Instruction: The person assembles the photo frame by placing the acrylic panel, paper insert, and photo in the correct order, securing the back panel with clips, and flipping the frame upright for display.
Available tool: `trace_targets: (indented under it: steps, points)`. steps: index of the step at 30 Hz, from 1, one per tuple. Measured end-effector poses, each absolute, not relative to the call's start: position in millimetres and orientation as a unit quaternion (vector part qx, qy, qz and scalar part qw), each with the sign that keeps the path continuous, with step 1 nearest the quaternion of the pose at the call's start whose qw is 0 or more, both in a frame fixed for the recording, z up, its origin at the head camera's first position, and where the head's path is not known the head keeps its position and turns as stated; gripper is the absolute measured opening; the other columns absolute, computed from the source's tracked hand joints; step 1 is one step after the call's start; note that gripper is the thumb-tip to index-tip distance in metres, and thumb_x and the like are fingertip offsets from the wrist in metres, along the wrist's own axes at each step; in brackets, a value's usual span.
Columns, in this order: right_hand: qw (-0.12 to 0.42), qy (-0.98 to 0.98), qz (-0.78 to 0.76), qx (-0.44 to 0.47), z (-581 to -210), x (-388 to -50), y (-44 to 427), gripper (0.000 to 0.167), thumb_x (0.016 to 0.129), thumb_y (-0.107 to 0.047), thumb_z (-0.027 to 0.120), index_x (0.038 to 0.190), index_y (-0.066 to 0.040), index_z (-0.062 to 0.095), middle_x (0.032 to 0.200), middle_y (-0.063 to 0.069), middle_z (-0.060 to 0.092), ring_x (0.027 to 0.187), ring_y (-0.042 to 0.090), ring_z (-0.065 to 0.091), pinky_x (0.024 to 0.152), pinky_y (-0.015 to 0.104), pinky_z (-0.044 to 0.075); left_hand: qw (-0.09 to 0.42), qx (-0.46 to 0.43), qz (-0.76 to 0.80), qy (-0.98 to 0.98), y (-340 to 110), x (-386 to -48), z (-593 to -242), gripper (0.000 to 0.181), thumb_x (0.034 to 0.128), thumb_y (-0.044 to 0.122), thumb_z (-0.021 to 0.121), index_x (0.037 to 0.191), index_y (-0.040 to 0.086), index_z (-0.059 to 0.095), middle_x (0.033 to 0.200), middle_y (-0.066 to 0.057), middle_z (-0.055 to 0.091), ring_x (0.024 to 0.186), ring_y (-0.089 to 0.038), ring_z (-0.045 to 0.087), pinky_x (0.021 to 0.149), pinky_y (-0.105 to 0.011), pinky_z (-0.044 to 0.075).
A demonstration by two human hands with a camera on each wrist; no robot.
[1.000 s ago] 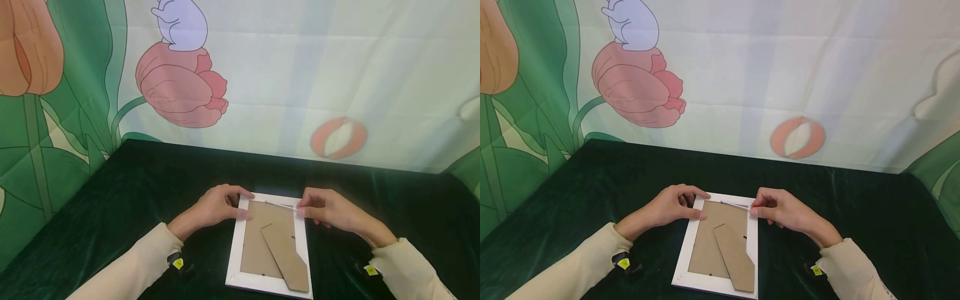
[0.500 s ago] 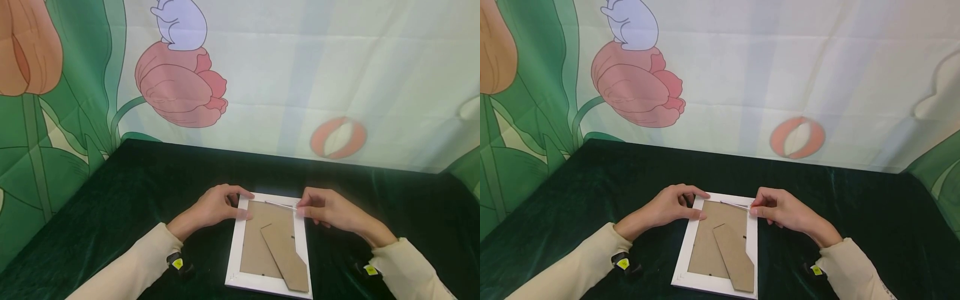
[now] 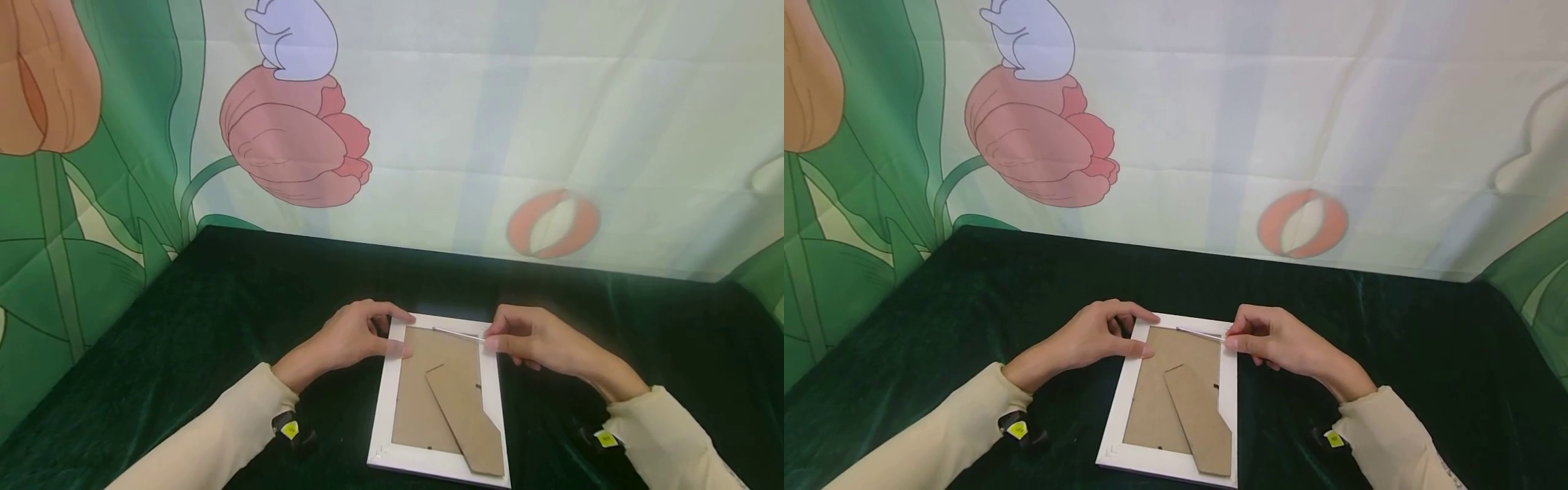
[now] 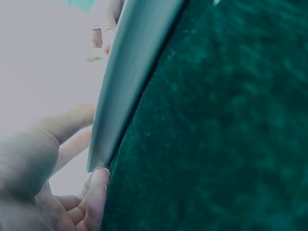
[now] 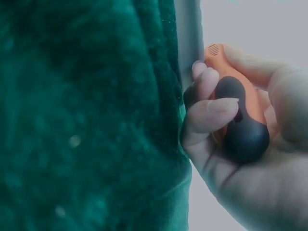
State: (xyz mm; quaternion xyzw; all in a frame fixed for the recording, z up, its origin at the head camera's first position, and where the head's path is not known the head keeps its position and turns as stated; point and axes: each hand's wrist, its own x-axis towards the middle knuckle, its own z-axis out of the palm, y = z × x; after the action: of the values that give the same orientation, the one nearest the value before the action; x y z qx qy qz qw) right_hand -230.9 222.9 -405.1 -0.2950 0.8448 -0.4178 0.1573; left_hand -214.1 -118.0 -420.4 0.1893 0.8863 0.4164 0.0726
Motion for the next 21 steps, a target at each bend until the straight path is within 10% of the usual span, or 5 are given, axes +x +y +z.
trace_targets:
  steps: [21]
  points:
    - [0.179, 0.837, -0.417, -0.307, -402.3, -237.6, 224.3, 0.006, 0.102, -0.020, 0.074, 0.103, -0.016, 0.069, 0.080, 0.006, 0.064, 0.058, 0.026, 0.060, 0.047, 0.031, 0.050, 0.072, 0.186, 0.419, 0.886, -117.9, -212.9, -418.8, 0.043, 0.0875, 0.032, 0.090, 0.128, 0.024, 0.077, 0.101, -0.001, 0.062, 0.091, -0.023, 0.059, 0.061, -0.032, 0.055]
